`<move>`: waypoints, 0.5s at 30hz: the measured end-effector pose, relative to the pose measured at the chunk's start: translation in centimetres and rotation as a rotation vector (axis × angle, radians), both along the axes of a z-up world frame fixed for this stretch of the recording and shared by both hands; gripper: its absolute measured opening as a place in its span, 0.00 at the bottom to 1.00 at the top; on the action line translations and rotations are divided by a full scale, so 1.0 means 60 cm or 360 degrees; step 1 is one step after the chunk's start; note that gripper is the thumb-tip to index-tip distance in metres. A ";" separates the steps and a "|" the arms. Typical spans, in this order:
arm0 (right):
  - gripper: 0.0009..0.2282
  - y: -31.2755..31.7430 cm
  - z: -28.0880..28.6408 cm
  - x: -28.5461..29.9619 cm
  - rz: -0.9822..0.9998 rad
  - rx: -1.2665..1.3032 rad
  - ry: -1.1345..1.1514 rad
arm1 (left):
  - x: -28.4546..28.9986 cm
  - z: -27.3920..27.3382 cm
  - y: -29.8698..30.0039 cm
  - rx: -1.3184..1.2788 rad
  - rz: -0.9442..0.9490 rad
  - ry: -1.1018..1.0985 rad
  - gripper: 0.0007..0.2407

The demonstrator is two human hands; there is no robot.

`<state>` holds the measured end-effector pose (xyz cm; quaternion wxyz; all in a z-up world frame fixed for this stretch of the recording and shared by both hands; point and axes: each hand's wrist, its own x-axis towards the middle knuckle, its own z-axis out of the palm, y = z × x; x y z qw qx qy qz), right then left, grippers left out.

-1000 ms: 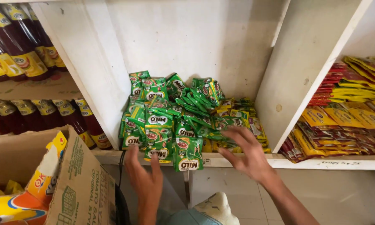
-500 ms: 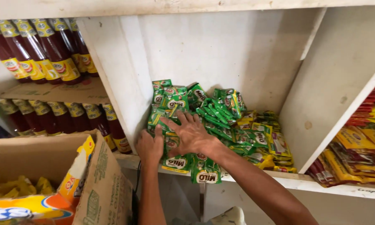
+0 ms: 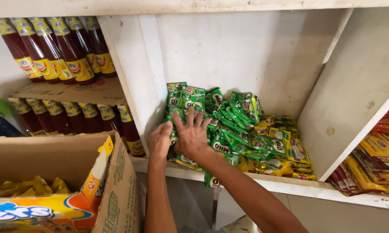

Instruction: Organizing small product sachets on grocery store shelves and putting them back into a cardboard box.

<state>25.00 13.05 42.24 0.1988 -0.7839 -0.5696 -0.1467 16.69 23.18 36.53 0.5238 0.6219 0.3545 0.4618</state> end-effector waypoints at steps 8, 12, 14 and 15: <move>0.34 0.026 0.026 0.065 0.0112 0.0127 0.0157 | -0.044 -0.089 -0.030 0.0104 0.0581 -0.0102 0.17; 0.29 0.025 0.031 0.123 0.0145 0.0319 0.0327 | -0.024 -0.105 -0.024 0.0438 0.0646 0.0205 0.19; 0.29 0.010 0.050 0.137 0.0264 0.0546 0.0436 | -0.025 -0.070 -0.027 0.0385 0.0511 0.0336 0.23; 0.29 0.001 0.061 0.141 0.0262 0.0545 0.0430 | -0.018 -0.052 -0.027 0.0383 0.0509 0.0330 0.23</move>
